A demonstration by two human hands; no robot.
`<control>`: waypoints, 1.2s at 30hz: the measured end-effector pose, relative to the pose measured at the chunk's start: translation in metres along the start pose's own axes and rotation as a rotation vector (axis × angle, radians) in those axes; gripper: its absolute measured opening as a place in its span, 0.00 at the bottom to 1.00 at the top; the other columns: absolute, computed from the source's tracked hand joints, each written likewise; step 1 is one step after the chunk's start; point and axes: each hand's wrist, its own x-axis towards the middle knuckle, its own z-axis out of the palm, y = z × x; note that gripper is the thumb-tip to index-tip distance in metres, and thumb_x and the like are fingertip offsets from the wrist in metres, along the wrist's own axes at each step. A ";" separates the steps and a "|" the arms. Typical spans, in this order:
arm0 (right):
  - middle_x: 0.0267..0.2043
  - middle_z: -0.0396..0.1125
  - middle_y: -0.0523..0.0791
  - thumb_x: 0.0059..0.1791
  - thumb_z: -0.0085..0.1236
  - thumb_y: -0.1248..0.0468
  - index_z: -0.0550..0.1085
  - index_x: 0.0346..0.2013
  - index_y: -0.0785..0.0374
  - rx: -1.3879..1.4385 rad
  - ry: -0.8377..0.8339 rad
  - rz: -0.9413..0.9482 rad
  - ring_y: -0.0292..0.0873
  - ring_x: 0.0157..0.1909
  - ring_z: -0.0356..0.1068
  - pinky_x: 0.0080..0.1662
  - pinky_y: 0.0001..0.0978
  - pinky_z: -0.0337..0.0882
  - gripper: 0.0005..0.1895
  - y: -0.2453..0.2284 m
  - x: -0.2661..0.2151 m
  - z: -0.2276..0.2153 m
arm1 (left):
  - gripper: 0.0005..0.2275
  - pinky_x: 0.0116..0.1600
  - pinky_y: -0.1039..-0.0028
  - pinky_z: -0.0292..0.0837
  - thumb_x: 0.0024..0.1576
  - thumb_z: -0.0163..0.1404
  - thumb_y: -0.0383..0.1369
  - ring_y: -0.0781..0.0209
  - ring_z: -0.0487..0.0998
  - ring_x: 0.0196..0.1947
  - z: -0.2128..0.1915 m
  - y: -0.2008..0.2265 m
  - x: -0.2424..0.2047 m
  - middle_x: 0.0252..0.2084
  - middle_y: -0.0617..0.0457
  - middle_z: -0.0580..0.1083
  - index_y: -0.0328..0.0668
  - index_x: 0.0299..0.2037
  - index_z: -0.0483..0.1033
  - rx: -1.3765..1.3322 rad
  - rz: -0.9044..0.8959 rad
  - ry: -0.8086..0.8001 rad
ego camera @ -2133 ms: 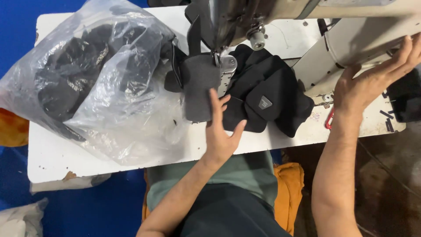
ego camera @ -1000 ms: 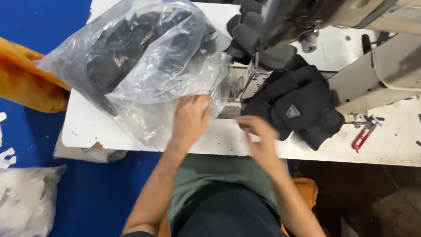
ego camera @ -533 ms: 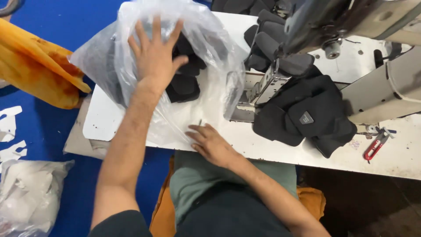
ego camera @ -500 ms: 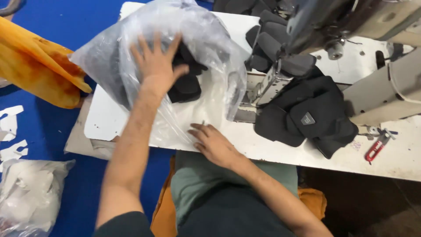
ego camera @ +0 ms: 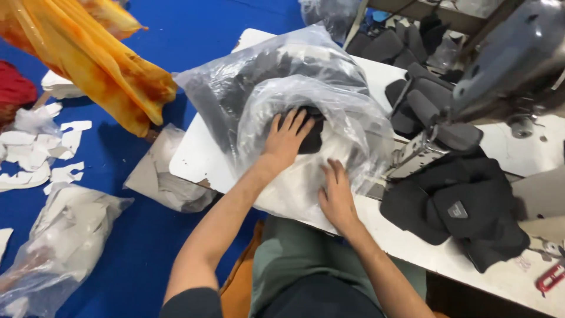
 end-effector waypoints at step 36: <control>0.69 0.58 0.55 0.43 0.50 0.78 0.71 0.53 0.65 0.249 0.042 0.103 0.60 0.71 0.58 0.69 0.46 0.61 0.24 -0.002 -0.044 -0.027 | 0.14 0.49 0.62 0.73 0.57 0.52 0.28 0.52 0.74 0.49 -0.004 0.002 -0.011 0.50 0.55 0.75 0.50 0.52 0.83 -0.256 -0.001 0.040</control>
